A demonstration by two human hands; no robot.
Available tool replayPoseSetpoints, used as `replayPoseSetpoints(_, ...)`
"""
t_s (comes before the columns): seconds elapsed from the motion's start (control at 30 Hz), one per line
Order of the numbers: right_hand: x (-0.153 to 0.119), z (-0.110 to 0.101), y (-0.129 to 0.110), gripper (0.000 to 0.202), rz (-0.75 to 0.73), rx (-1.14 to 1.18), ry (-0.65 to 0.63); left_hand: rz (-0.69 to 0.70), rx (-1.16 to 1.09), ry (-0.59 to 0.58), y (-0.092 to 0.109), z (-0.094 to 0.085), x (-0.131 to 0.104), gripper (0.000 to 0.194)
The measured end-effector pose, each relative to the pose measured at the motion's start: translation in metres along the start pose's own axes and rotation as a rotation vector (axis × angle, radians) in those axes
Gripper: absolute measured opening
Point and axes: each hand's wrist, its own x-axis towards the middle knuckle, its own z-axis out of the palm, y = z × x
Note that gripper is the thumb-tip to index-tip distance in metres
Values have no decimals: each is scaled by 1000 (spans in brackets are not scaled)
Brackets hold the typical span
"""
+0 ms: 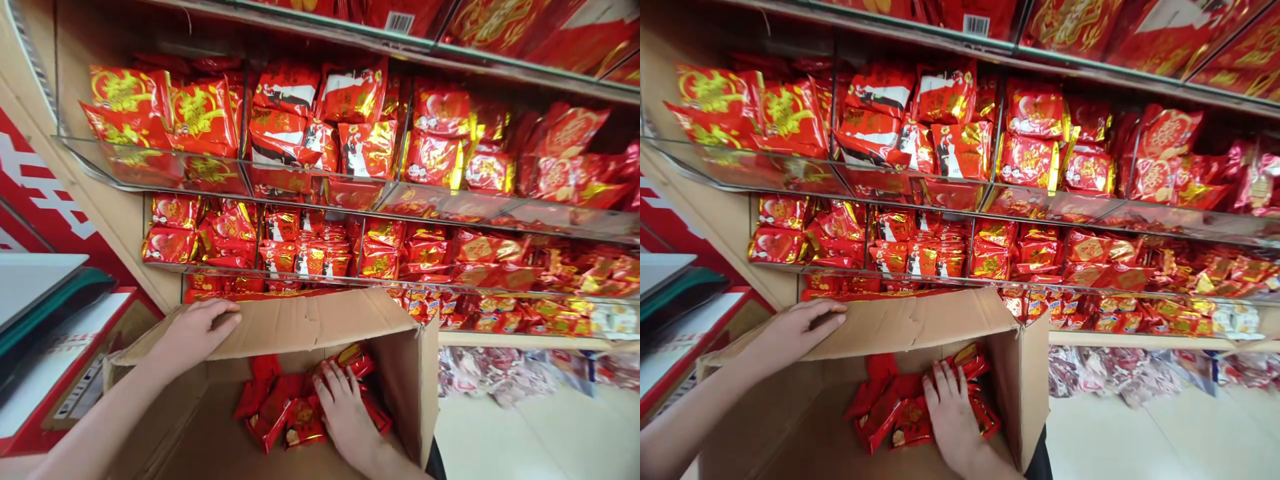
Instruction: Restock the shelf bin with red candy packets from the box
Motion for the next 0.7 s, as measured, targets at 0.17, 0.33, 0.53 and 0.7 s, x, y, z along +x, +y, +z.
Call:
replayPoseSetpoints(0.17,16,-15,21,82,178,110,-162,-16,17,-5,4,-2,-4,38)
replayPoseSetpoints(0.33,10,-24,35,56,280,367,-102,-35,13,3,1,-1,-3,39)
replayPoseSetpoints(0.53,-10,-52,23,45,455,1466,194,-38,17,-12,3,-2,-5,39)
replayPoseSetpoints(0.7,-18,-64,9,30,634,1961,188,-48,7,-18,1,-5,2,40)
